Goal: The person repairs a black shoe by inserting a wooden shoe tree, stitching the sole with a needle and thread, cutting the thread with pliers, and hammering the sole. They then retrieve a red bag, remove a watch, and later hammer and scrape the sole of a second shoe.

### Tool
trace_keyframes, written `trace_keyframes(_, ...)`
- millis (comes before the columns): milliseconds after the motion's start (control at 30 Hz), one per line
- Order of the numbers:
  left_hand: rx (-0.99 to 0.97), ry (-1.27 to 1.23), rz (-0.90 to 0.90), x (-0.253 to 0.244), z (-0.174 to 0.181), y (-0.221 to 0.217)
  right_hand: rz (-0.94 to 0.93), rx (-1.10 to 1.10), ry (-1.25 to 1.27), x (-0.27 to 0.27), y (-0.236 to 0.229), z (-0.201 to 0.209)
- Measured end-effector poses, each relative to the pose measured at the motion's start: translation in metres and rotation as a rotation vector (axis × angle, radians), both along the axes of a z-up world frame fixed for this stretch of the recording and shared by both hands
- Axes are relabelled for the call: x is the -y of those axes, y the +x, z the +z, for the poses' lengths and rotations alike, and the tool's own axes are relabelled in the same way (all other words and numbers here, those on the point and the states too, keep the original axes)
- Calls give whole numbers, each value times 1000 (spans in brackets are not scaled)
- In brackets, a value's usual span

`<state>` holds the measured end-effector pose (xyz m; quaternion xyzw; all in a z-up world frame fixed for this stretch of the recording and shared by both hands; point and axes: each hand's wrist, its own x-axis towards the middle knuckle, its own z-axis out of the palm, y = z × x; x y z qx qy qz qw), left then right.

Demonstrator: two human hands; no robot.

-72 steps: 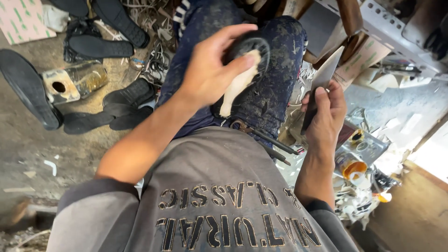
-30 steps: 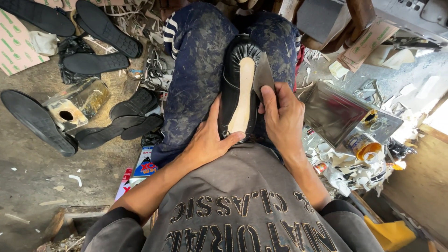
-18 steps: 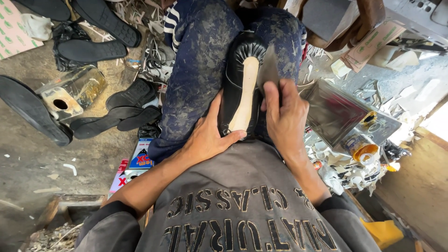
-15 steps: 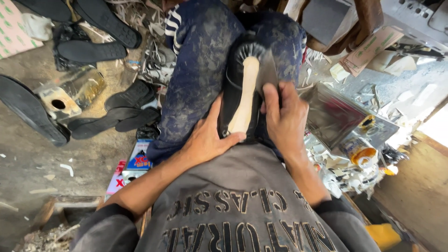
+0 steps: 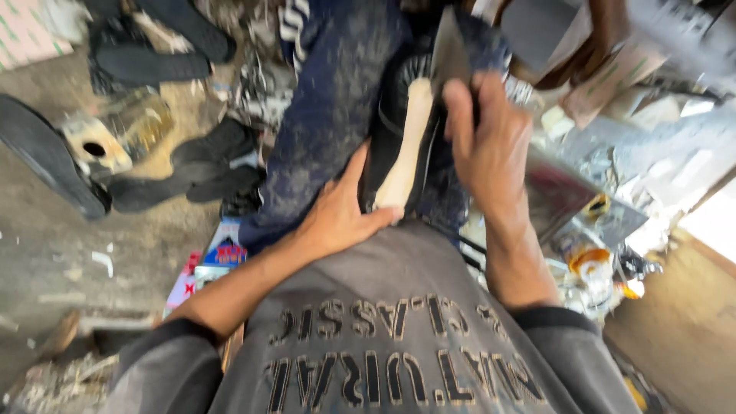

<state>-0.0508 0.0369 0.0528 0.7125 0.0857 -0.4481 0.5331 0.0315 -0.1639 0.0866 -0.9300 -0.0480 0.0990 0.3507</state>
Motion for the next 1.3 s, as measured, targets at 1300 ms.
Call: trace_keyframes(1300,-81,-9,-25,1,-14,-12,1056,114,-312,57,101,-5)
